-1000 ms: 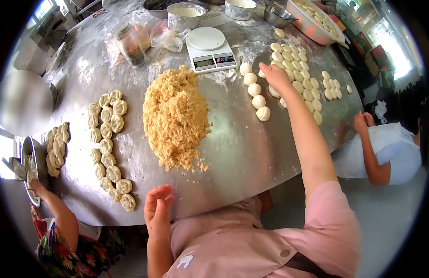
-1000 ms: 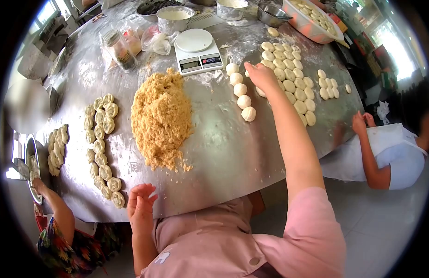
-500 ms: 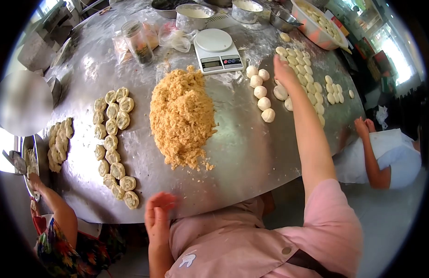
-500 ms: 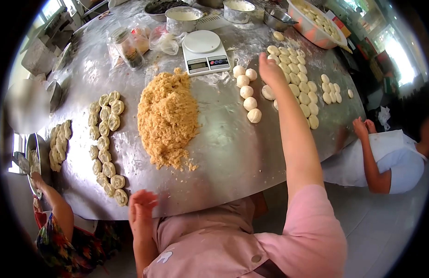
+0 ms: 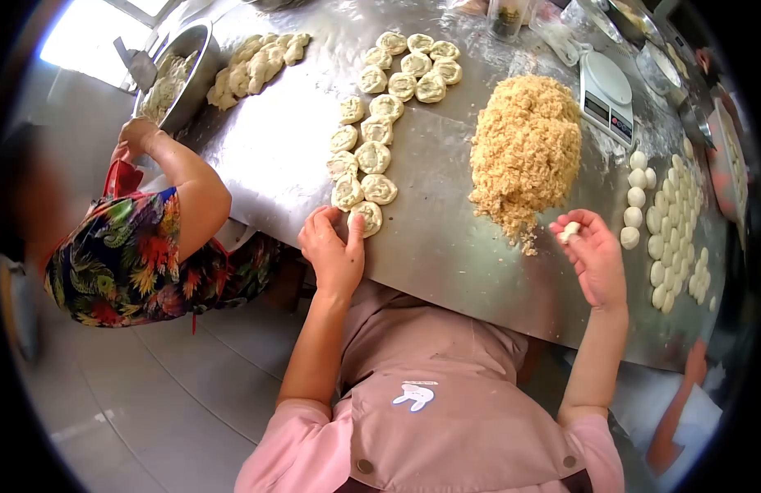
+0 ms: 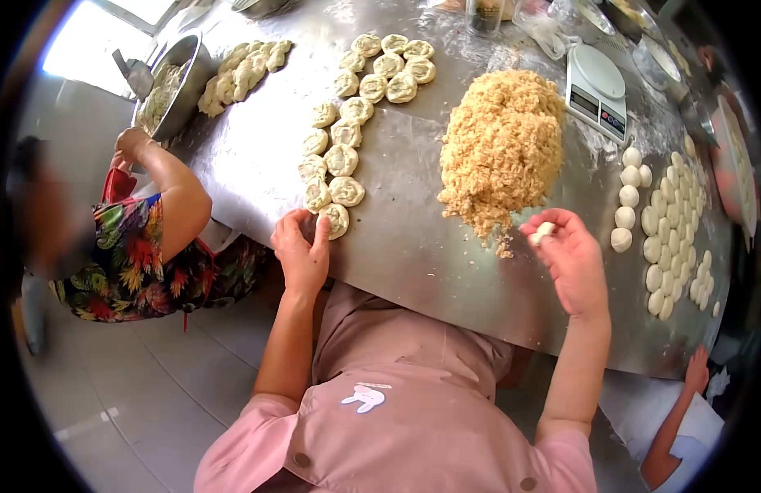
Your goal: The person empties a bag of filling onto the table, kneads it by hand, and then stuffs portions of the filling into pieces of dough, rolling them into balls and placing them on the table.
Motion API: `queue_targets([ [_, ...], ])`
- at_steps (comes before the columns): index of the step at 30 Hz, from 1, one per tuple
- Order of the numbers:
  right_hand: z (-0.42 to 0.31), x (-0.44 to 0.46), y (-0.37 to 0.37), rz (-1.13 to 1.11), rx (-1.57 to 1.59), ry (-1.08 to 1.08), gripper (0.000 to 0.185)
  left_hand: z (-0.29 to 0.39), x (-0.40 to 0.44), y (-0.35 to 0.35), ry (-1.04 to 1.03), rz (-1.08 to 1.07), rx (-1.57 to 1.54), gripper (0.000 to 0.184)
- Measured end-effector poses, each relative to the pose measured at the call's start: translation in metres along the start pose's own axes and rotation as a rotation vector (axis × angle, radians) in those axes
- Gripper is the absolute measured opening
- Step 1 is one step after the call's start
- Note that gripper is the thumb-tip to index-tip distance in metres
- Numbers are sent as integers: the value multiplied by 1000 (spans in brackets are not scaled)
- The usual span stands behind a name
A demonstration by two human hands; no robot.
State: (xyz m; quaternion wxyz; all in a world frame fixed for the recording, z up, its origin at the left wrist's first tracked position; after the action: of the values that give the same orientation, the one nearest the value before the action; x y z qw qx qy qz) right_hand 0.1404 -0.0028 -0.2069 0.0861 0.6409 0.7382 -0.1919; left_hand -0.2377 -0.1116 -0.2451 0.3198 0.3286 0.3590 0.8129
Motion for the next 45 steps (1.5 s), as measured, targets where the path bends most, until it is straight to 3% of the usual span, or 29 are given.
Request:
queue_targets([
  [4, 5, -6, -38, -79, -130, 20, 25, 7, -4, -5, 111, -113, -178, 32],
  [7, 18, -10, -69, -151, -249, -85, 23, 14, -15, -20, 216, -197, -360, 31],
  [9, 25, -15, -91, -187, -212, -15, 22, 15, -28, -33, 308, -204, -718, 20],
  [10, 27, -19, -101, -194, -181, -19, 22, 22, -30, -38, 479, -297, -974, 21],
  [12, 24, -24, -123, -248, -116, 48, 21, 48, -39, -38, 842, -490, -1469, 25],
  [15, 10, -26, -147, -271, -149, 216, 17, 71, -43, -37, 920, -734, -1608, 30],
  [19, -11, -29, -164, -217, -382, 519, 19, 97, -45, -41, 926, -880, -1821, 41],
  [20, -14, -29, -166, -223, -442, 563, 19, 102, -45, -41, 911, -900, -1801, 48],
  [24, -14, -28, -172, -166, -618, 680, 25, 114, -45, -39, 719, -939, -1806, 41],
  [26, -15, -30, -172, -123, -684, 753, 28, 112, -51, -42, 723, -972, -1737, 39],
  [30, -14, -28, -156, -227, -624, 659, 30, 108, -62, -40, 807, -1014, -1651, 33],
  [34, -15, -14, -76, 109, -848, 482, 37, 97, -62, -46, 846, -1019, -1503, 31],
  [38, 16, 0, -59, 281, -1128, 619, 35, 103, -66, -59, 927, -946, -1480, 28],
  [41, 45, 21, -61, 216, -1062, 559, 34, 120, -66, -61, 986, -907, -1624, 29],
  [42, 37, 20, -68, 220, -1065, 580, 24, 123, -64, -59, 1004, -901, -1684, 29],
  [45, 27, 28, -59, 158, -917, 529, 18, 121, -65, -60, 923, -999, -1581, 31],
])
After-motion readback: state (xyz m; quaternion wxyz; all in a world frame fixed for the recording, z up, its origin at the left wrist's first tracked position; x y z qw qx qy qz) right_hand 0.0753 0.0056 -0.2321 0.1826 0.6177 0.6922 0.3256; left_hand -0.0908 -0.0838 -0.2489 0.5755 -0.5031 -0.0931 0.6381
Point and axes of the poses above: each hand's wrist, its own x-axis towards the middle knuckle, its own y-axis out of the back of the hand, z = x × y, the point moved 7 cm from there along x, towards the middle knuckle, and after that the axes turned 4 degrees about z, right-handed, at the moved point
